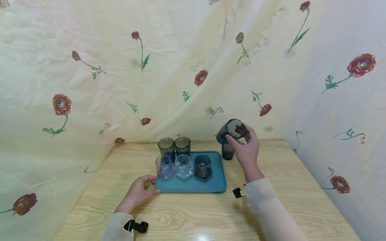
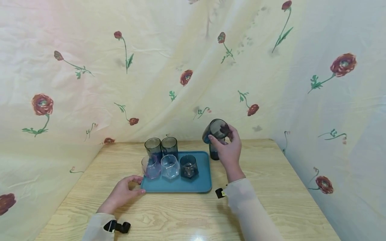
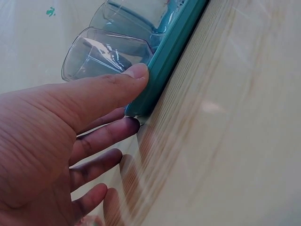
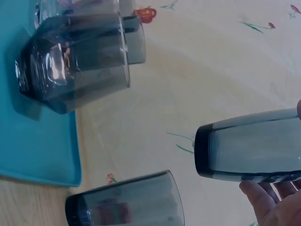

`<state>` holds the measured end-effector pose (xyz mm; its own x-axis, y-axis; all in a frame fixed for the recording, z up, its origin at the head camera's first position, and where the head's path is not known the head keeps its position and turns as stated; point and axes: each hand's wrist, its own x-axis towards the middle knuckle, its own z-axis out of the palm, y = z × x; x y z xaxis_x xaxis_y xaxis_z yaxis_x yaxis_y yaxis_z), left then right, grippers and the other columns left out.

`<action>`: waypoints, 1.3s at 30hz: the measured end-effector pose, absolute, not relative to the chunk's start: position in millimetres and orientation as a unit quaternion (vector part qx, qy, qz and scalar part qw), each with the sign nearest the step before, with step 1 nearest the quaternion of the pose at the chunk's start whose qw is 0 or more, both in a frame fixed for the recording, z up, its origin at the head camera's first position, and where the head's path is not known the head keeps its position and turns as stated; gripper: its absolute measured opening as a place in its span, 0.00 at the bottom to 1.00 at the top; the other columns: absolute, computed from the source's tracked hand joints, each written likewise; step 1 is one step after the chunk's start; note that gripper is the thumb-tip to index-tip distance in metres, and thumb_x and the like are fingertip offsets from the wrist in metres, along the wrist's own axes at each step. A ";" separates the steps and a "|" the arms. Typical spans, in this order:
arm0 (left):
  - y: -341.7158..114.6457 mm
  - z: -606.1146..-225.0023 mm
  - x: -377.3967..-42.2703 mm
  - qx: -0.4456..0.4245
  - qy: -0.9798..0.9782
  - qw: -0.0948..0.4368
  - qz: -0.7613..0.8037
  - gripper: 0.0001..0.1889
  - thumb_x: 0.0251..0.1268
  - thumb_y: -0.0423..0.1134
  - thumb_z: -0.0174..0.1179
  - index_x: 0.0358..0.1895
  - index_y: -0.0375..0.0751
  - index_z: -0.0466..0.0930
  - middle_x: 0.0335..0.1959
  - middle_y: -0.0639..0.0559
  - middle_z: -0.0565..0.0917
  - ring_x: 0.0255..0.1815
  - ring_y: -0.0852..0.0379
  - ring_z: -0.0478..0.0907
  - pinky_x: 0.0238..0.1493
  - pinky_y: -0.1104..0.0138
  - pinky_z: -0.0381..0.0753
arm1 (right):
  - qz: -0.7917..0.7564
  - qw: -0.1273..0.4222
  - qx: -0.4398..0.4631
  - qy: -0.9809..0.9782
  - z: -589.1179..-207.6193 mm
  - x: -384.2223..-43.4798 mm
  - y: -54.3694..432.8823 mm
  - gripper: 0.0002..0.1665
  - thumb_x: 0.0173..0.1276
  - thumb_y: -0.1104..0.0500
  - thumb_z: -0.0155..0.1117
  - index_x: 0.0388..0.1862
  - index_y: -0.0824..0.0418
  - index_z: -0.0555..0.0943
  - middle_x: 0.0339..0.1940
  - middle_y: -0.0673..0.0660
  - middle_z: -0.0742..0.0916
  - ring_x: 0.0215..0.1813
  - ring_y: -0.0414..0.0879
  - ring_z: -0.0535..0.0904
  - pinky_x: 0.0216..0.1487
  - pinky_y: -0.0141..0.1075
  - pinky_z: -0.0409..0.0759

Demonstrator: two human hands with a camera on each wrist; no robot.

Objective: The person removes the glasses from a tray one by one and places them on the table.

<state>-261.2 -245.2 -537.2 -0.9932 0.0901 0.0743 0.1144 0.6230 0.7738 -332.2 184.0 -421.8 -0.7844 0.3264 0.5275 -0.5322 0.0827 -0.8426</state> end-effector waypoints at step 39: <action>-245.3 -538.2 -261.1 -0.057 -0.904 0.012 -0.424 0.28 0.55 0.46 0.82 0.60 0.48 0.85 0.48 0.58 0.85 0.63 0.46 0.77 0.68 0.38 0.70 | 0.647 0.310 -0.136 -0.683 -445.4 -355.0 251.5 0.45 0.56 0.45 0.86 0.70 0.53 0.77 0.65 0.53 0.80 0.65 0.48 0.73 0.51 0.35 0.78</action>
<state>-261.1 -245.3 -538.2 -0.9933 0.0923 0.0691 0.1121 0.6335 0.7655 -355.0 251.5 -445.4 -0.7714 0.5863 0.2473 -0.2155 0.1250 -0.9685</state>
